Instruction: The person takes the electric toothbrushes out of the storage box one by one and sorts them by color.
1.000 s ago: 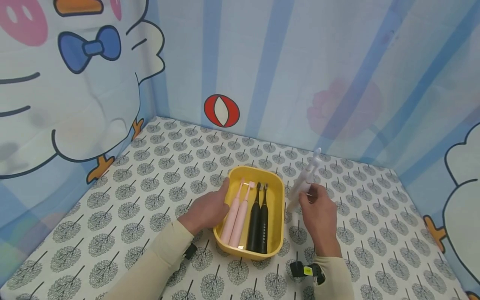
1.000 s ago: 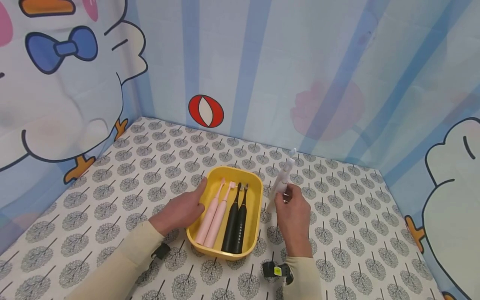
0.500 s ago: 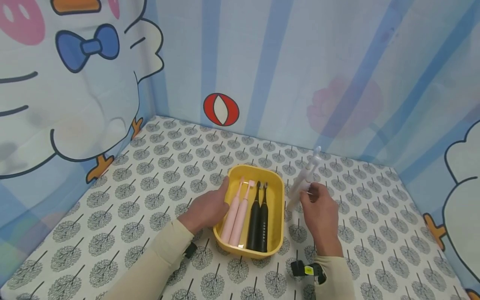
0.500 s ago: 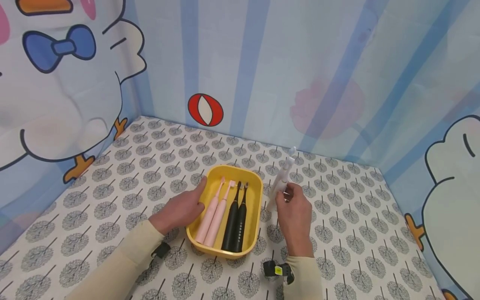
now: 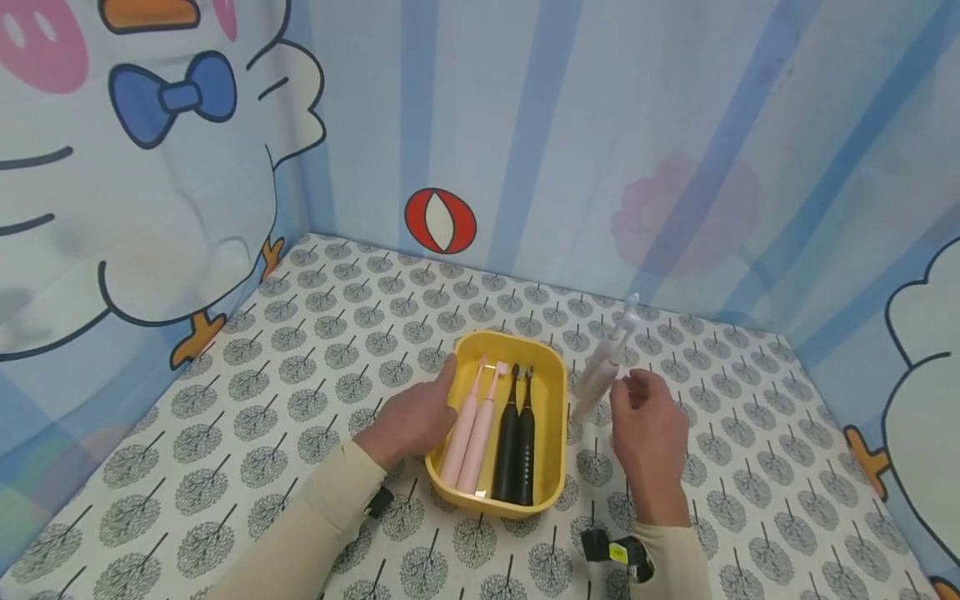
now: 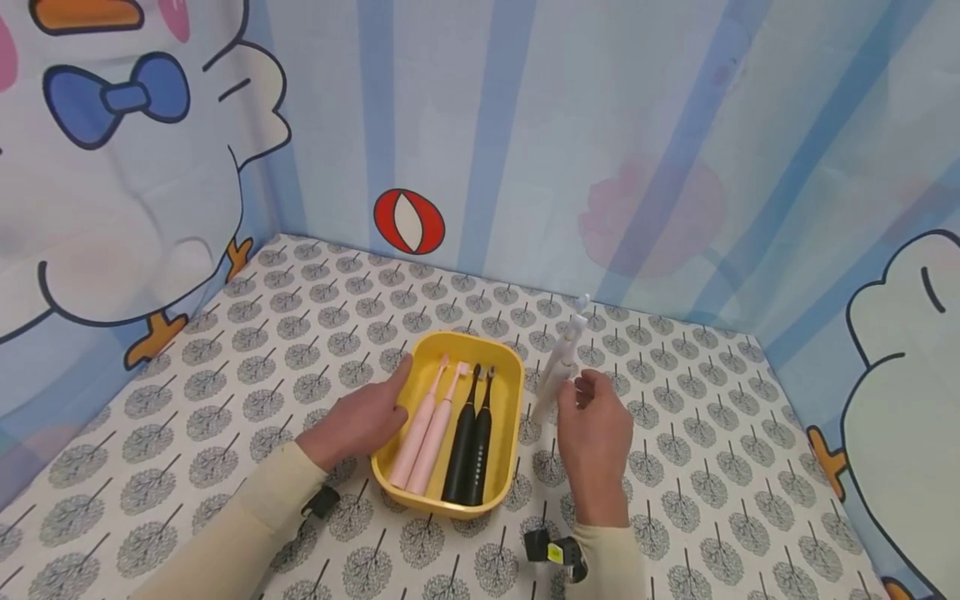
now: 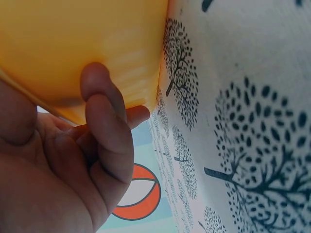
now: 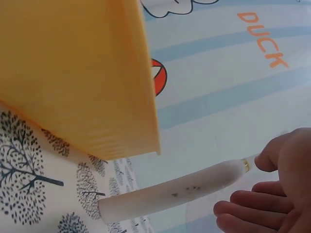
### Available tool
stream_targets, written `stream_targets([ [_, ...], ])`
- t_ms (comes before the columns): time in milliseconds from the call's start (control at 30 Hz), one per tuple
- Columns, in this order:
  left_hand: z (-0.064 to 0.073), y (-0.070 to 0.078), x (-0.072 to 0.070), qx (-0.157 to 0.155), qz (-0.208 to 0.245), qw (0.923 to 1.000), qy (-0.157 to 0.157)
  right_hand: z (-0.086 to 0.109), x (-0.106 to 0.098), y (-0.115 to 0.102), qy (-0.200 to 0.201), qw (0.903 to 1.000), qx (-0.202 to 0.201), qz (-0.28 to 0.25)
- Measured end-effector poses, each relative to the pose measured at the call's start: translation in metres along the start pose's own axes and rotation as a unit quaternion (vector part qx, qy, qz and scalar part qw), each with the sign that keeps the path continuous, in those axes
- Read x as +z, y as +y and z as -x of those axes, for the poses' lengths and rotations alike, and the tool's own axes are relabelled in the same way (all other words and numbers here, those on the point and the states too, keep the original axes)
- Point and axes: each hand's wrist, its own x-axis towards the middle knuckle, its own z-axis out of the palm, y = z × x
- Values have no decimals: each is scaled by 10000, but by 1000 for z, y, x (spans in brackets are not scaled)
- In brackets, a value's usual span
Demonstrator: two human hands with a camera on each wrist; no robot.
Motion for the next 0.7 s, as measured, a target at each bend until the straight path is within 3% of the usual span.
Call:
stream_targets([
  [200, 0, -1, 1, -1, -63, 10000, 18, 5, -7, -8, 400, 9984, -138, -378],
  [467, -1, 0, 0, -17, -56, 10000, 5, 11, -6, -18, 952, 9895, -695, -838],
  [567, -1, 0, 1, -25, -52, 10000, -10, 14, -1, -20, 901, 9878, -888, -903],
  [700, 0, 0, 0, -8, -62, 10000, 2, 16, 10, -22, 418, 9914, -1031, -695],
])
